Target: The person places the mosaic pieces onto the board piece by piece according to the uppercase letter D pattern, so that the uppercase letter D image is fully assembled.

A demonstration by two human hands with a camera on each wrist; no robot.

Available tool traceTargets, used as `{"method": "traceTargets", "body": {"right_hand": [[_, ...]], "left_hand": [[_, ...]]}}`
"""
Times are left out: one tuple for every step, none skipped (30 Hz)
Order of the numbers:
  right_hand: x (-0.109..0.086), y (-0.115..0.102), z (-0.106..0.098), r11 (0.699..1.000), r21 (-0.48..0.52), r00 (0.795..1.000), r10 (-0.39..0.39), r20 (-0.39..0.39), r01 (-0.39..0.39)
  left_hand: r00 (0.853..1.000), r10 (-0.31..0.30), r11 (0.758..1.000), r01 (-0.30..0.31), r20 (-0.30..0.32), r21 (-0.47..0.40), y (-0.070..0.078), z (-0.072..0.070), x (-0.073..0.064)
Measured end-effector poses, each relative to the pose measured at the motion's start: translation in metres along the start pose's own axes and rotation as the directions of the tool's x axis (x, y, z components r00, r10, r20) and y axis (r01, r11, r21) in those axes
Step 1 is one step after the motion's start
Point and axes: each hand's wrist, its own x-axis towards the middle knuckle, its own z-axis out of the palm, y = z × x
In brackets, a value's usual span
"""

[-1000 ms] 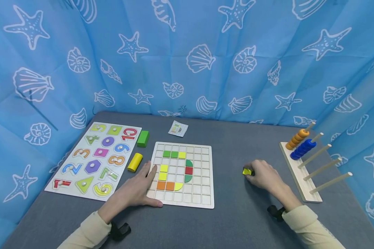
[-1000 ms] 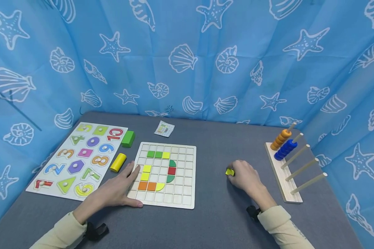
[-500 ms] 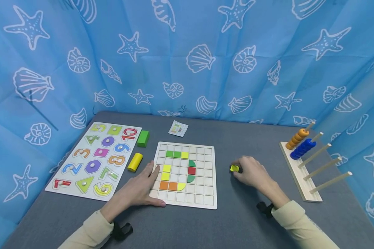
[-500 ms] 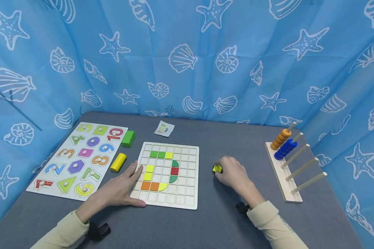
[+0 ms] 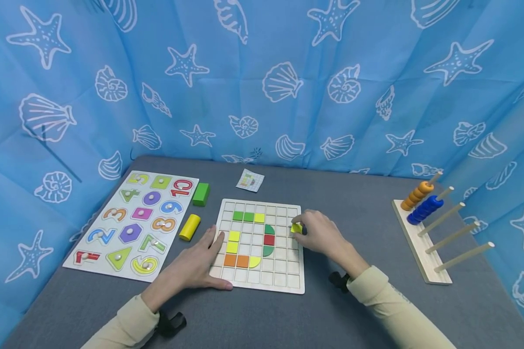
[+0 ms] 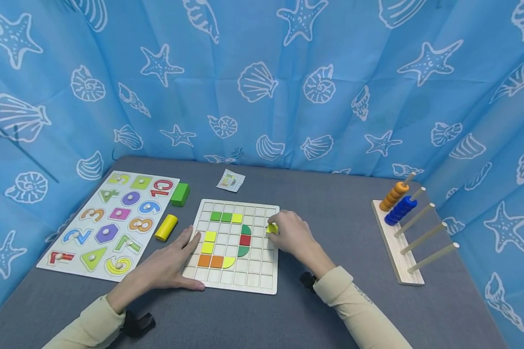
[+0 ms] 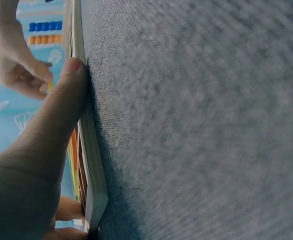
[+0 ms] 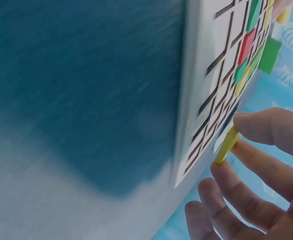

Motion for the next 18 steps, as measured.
{"method": "traceTargets", "body": {"right_hand": [[0.002,-0.003,0.001,1.0,0.004,1.0,-0.01,0.004,0.01],[0.005,-0.007,0.003,1.0,0.01,1.0,-0.013,0.009,0.013],[0.007,-0.01,0.005,1.0,0.01,1.0,-0.022,0.012,0.022],[0.01,-0.013,0.006,1.0,0.011,1.0,-0.028,0.015,0.028],[0.012,-0.016,0.008,0.999,0.014,0.999,-0.035,0.016,0.034],[0.015,-0.02,0.009,0.999,0.018,0.999,-0.035,0.021,0.035],[0.017,-0.023,0.01,0.999,0.023,0.999,-0.039,0.024,0.039],[0.02,-0.026,0.012,0.999,0.025,0.999,-0.044,0.028,0.043],[0.022,-0.029,0.013,0.998,0.025,0.998,-0.051,0.029,0.05],[0.025,-0.032,0.015,0.998,0.029,0.998,-0.056,0.032,0.056],[0.027,-0.035,0.016,0.998,0.032,0.997,-0.061,0.035,0.06],[0.03,-0.039,0.017,0.997,0.038,0.997,-0.067,0.04,0.066],[0.032,-0.042,0.019,0.996,0.043,0.996,-0.074,0.043,0.072],[0.034,-0.046,0.02,0.996,0.047,0.996,-0.079,0.046,0.077],[0.036,-0.049,0.022,0.995,0.053,0.995,-0.084,0.048,0.082],[0.038,-0.052,0.023,0.995,0.06,0.995,-0.087,0.053,0.084],[0.04,-0.056,0.025,0.994,0.065,0.994,-0.089,0.058,0.085],[0.043,-0.059,0.027,0.994,0.067,0.994,-0.092,0.062,0.088]], "left_hand": [[1.0,0.0,1.0,0.0,0.0,0.001,0.0,0.0,0.0],[1.0,-0.001,1.0,0.001,0.0,0.002,0.0,0.0,0.0],[1.0,-0.002,1.0,0.002,0.001,0.004,0.0,0.0,0.0],[1.0,-0.003,1.0,0.003,0.0,0.005,0.001,0.0,0.0],[1.0,-0.003,1.0,0.003,0.0,0.007,0.001,0.0,0.0],[1.0,-0.003,1.0,0.003,0.0,0.008,0.001,0.0,0.0],[1.0,-0.004,1.0,0.004,0.0,0.008,0.001,0.0,0.001],[1.0,-0.004,1.0,0.004,0.0,0.009,0.001,0.0,0.001],[1.0,-0.006,1.0,0.006,0.0,0.008,0.001,0.0,0.001],[1.0,-0.007,1.0,0.007,0.001,0.009,0.001,0.0,0.001],[1.0,-0.01,1.0,0.01,0.002,0.01,0.002,0.0,0.001],[1.0,-0.012,1.0,0.012,0.003,0.011,0.002,0.0,0.0],[1.0,-0.014,1.0,0.014,0.005,0.012,0.002,0.0,0.0],[1.0,-0.015,1.0,0.015,0.006,0.013,0.002,0.0,0.0],[1.0,-0.016,1.0,0.015,0.007,0.015,0.001,0.0,0.0],[1.0,-0.015,1.0,0.015,0.008,0.016,0.001,0.0,0.0],[1.0,-0.013,1.0,0.013,0.008,0.018,0.001,0.0,0.0],[1.0,-0.011,1.0,0.011,0.006,0.019,0.001,0.0,0.001]]}}
